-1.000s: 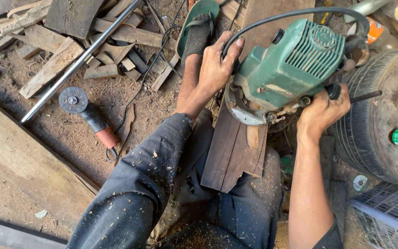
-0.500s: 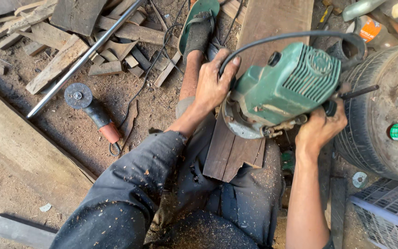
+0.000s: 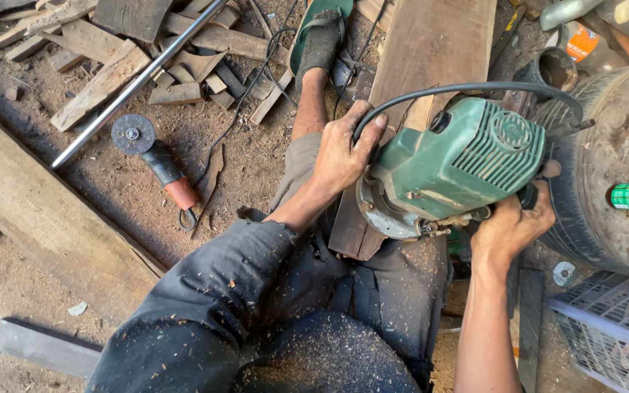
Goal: The person uses a handheld electric router to shape the edge of a wooden plank resting on their lap. They guide the tool along the wood's length, creating a curved profile while seated on the ground.
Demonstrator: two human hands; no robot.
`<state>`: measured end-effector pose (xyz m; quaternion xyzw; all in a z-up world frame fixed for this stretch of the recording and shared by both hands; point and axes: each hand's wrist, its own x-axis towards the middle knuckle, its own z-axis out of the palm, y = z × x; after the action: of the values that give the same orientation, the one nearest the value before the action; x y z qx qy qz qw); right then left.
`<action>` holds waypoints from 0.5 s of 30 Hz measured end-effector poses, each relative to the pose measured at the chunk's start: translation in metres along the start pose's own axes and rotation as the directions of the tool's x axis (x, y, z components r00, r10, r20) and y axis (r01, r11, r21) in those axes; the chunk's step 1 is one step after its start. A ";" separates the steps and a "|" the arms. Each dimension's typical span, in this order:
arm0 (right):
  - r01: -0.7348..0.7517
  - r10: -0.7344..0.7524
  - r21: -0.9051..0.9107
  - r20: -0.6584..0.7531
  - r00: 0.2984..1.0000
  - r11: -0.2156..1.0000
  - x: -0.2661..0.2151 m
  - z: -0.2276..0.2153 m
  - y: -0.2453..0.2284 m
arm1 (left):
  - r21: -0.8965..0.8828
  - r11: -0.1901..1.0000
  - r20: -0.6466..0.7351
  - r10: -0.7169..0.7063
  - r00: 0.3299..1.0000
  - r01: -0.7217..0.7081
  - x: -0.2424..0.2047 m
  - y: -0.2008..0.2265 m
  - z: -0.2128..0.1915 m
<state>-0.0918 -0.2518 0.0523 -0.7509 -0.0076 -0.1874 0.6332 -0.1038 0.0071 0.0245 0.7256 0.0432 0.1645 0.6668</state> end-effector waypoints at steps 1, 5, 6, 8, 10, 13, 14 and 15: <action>0.021 -0.020 -0.021 0.009 1.000 1.000 -0.003 -0.001 -0.003 | 0.012 1.000 -0.001 0.011 1.000 -0.011 -0.001 0.001 0.000; 0.044 -0.049 -0.125 -0.032 0.998 0.991 -0.003 0.003 -0.006 | 0.012 0.999 0.020 0.039 0.999 -0.039 0.006 0.000 -0.001; 0.025 -0.034 -0.159 -0.055 0.998 0.987 -0.004 0.005 -0.005 | 0.001 1.000 0.028 0.030 0.999 -0.030 0.006 -0.001 -0.003; 0.106 -0.113 -0.183 -0.031 0.993 0.977 -0.005 0.008 -0.002 | -0.011 0.999 0.036 0.035 0.999 -0.035 0.014 -0.005 -0.006; 0.129 -0.138 -0.230 -0.025 0.990 0.965 -0.009 0.004 0.000 | -0.023 0.999 0.042 0.037 0.998 -0.036 0.013 -0.009 -0.005; 0.114 -0.129 -0.264 -0.040 0.991 0.958 -0.006 0.009 0.005 | -0.016 0.998 0.029 0.064 0.998 -0.064 0.020 -0.013 -0.008; 0.106 -0.120 -0.254 -0.041 0.992 0.961 -0.005 0.011 0.006 | -0.008 0.998 0.028 0.060 0.998 -0.060 0.022 -0.014 -0.009; 0.095 -0.108 -0.248 -0.039 0.993 0.964 -0.005 0.011 0.006 | -0.001 0.999 0.027 0.050 0.998 -0.050 0.022 -0.015 -0.009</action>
<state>-0.0922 -0.2416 0.0432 -0.8171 -0.0062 -0.2384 0.5249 -0.0830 0.0236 0.0146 0.7286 0.0163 0.1713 0.6630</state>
